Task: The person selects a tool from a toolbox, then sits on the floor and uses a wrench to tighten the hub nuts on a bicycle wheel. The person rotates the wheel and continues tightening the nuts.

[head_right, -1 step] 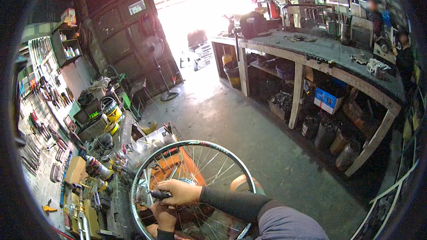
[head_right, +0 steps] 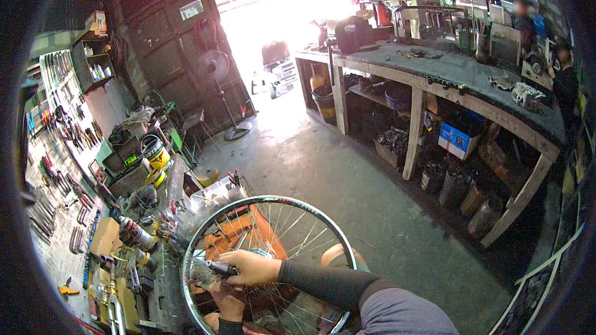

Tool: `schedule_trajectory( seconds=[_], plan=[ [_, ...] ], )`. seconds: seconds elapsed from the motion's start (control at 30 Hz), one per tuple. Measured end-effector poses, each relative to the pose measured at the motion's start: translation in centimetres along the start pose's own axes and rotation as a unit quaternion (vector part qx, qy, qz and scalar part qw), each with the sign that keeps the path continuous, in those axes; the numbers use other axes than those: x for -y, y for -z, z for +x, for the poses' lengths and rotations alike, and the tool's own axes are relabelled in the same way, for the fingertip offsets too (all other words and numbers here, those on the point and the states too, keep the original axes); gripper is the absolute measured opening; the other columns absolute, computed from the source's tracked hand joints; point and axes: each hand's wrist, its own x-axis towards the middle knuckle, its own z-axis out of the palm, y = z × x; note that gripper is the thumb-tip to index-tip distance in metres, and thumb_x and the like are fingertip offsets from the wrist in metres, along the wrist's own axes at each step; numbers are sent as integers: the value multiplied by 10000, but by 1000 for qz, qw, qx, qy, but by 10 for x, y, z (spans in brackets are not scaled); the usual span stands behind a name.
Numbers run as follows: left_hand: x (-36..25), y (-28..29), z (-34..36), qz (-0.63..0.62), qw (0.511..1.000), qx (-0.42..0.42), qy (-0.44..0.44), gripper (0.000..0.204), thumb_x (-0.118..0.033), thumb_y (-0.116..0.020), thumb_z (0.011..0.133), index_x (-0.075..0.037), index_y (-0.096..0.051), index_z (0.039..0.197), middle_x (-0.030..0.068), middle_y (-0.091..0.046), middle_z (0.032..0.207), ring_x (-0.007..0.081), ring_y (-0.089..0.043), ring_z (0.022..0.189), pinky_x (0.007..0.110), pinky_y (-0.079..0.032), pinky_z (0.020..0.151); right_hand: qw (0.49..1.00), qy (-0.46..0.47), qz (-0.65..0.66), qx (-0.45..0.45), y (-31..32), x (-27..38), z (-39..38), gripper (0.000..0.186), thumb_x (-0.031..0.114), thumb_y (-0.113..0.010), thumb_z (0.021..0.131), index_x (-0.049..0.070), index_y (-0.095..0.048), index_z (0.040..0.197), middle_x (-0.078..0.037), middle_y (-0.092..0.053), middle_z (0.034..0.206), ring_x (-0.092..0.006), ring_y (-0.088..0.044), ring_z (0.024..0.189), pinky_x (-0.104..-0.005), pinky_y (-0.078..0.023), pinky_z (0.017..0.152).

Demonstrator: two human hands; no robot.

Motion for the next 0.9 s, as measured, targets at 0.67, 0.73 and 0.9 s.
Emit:
schedule_trajectory(
  seconds=[0.67,0.73,0.9],
  plan=[
    [-8,-10,-2,-64,995,-77,-12,168,-107,-762,878,-37,-676,1005,150,-741,905,381,-730,815,404,-557,705,996,64,11,-62,-7,-10,3,343,90,-772,851,-47,-667,1148,-211,-684,1084,-390,-680,1029,-443,-534,923],
    [-14,-10,3,-74,994,-84,-4,173,-109,-775,857,-39,-679,982,138,-740,882,378,-721,783,415,-557,696,998,43,15,-51,-4,-10,1,353,98,-772,859,-43,-674,1167,-214,-697,1110,-390,-689,1049,-437,-540,935],
    [-13,-10,-2,-2,999,-27,-27,169,-131,-767,852,-35,-711,981,135,-741,841,391,-739,792,414,-567,710,998,43,9,-54,-1,-14,0,363,108,-760,868,-47,-676,1186,-217,-705,1127,-391,-693,1061,-428,-545,954]
  ],
)
